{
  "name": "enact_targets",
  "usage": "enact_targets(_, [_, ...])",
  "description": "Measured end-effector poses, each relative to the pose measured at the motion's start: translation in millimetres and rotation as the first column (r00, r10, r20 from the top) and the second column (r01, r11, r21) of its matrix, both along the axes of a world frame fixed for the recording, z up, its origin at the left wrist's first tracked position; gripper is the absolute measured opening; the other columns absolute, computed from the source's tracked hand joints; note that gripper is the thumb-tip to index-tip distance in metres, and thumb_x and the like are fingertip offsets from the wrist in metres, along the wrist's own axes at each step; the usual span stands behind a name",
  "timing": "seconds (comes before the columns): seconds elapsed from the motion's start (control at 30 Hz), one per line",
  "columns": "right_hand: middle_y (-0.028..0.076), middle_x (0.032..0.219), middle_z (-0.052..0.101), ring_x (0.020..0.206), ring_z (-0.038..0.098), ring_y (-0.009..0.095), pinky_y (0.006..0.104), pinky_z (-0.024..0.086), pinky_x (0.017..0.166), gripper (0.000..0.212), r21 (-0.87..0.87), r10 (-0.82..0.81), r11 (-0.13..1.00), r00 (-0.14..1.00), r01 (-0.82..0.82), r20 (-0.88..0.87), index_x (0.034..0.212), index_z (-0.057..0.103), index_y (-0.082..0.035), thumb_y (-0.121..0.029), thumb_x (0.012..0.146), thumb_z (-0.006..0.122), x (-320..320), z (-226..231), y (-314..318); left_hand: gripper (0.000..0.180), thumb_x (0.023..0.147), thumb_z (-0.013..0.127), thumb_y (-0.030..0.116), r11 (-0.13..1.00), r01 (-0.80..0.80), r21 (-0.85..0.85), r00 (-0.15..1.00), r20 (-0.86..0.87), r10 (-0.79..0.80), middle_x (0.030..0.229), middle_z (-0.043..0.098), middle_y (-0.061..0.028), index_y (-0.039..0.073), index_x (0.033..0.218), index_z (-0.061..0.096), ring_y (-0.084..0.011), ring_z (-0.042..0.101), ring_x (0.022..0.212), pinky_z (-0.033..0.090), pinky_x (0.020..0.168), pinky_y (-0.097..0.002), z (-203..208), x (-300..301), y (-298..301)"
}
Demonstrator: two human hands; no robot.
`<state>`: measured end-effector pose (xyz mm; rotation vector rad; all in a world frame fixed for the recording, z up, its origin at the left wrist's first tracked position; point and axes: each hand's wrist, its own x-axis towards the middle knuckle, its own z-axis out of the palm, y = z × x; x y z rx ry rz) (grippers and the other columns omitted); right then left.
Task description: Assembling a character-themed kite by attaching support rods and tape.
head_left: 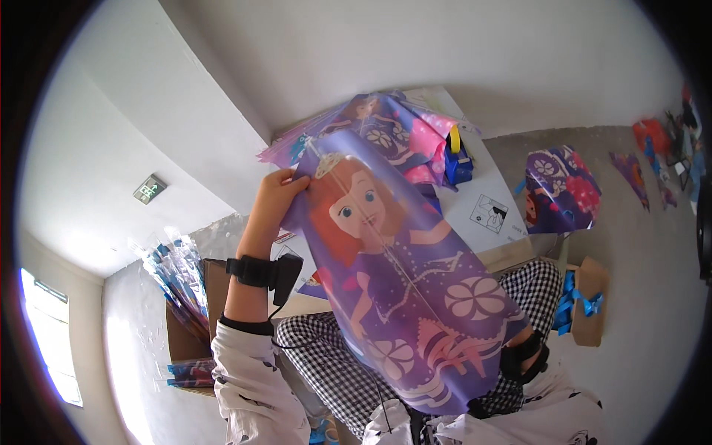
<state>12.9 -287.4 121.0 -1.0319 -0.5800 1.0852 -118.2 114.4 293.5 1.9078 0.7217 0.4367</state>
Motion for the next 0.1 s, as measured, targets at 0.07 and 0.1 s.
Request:
enact_targets(0.07, [0.023, 0.146, 0.041, 0.137, 0.041, 0.026, 0.0409, 0.031, 0.115, 0.057, -0.003, 0.04, 0.999, 0.981, -0.041, -0.19, 0.137, 0.047, 0.0, -0.011, 0.085, 0.066, 8, -21, -33, 0.023, 0.09, 0.065, 0.013, 1.0, -0.008, -0.029, 1.0, -0.026, 0.007, 0.089, 0.07, -0.0081, -0.003, 0.107, 0.067, -0.0103, 0.064, 0.072, 0.051, 0.065, -0.023, -33, -12, 21])
enact_targets(0.1, [0.023, 0.146, 0.041, 0.137, 0.041, 0.026, 0.0409, 0.031, 0.115, 0.057, -0.013, 0.021, 1.0, 0.98, -0.024, -0.198, 0.137, 0.047, 0.0, -0.011, 0.085, 0.066, 7, -24, -37, 0.025, 0.09, 0.066, 0.013, 0.998, -0.013, -0.06, 0.999, -0.04, 0.01, 0.091, 0.07, -0.0087, -0.003, 0.109, 0.067, -0.0105, 0.065, 0.074, 0.052, 0.067, -0.0229, -55, -14, 30])
